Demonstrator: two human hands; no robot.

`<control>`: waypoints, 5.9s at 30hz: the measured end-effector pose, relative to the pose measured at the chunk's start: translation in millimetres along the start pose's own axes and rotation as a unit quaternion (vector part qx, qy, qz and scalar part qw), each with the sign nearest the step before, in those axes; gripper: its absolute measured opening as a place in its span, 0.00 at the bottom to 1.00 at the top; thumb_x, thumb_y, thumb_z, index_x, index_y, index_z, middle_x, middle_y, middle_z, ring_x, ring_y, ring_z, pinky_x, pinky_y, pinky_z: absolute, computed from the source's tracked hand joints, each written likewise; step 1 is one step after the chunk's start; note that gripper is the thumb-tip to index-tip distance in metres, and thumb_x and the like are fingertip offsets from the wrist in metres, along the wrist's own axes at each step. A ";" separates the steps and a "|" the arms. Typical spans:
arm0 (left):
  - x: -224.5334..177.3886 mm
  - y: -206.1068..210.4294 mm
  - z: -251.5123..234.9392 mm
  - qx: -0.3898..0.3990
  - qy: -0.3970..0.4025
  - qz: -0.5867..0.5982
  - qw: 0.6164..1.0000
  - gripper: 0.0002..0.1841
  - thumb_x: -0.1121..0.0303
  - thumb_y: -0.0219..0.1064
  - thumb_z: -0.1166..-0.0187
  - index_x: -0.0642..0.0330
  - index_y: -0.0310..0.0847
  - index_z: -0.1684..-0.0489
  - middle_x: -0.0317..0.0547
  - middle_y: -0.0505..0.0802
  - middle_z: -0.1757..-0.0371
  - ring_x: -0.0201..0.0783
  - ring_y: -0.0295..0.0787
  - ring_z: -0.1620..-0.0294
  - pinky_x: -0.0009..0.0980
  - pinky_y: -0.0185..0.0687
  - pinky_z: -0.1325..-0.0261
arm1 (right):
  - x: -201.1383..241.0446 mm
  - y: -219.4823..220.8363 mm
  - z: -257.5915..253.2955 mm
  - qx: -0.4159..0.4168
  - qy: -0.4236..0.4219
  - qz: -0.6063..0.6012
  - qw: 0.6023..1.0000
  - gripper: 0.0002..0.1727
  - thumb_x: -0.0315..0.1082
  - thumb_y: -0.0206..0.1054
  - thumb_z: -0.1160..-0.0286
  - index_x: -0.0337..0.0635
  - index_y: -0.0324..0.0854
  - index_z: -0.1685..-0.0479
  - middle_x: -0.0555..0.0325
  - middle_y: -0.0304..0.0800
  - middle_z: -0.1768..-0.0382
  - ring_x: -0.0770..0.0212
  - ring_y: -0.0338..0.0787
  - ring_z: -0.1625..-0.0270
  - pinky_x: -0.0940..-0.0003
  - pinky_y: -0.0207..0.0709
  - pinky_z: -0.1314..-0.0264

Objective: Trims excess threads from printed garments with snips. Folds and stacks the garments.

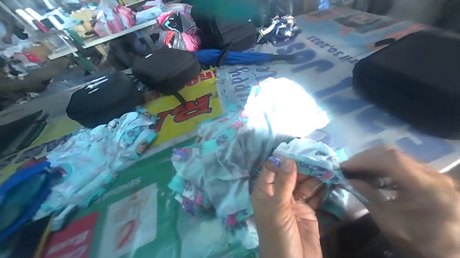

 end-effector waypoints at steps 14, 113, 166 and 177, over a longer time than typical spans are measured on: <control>0.2 -1.5 -2.6 0.030 0.044 -0.078 0.996 0.06 0.77 0.59 0.16 0.63 0.81 0.62 0.49 0.92 0.68 0.37 0.95 0.69 0.33 0.94 0.63 | -9.7 -6.4 2.2 0.046 0.065 -0.147 0.986 0.13 0.39 0.71 0.21 0.38 0.85 0.50 0.64 0.91 0.57 0.82 0.88 0.59 0.89 0.83 0.58; 26.5 -14.9 2.3 0.148 0.212 -0.283 0.924 0.05 0.81 0.67 0.25 0.62 0.79 0.67 0.36 0.87 0.69 0.24 0.86 0.67 0.21 0.86 0.57 | -3.1 -16.4 13.1 0.049 -0.075 0.224 0.970 0.10 0.33 0.61 0.16 0.42 0.88 0.56 0.55 0.90 0.70 0.64 0.85 0.73 0.75 0.73 0.74; 35.6 -17.9 12.1 0.240 0.367 -0.311 0.844 0.06 0.73 0.68 0.19 0.54 0.88 0.52 0.29 0.90 0.55 0.19 0.85 0.51 0.15 0.81 0.45 | 6.7 -19.2 19.9 -0.038 -0.062 0.171 0.983 0.08 0.38 0.65 0.16 0.44 0.85 0.55 0.56 0.93 0.62 0.68 0.90 0.60 0.78 0.77 0.60; 0.4 -17.3 -2.5 0.229 0.145 -0.162 0.949 0.40 0.30 0.54 0.22 0.49 0.70 0.18 0.52 0.92 0.37 0.48 0.95 0.48 0.45 0.93 0.51 | -35.6 -4.3 0.3 0.006 0.203 -0.387 0.900 0.15 0.45 0.74 0.25 0.49 0.83 0.47 0.77 0.81 0.70 0.83 0.73 0.76 0.86 0.68 0.77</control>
Point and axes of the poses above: each hand's wrist, its own z-axis away from the middle knuckle, its own y-axis out of the palm, x = y × z, the point moved 1 cm from there along -z, towards the middle knuckle
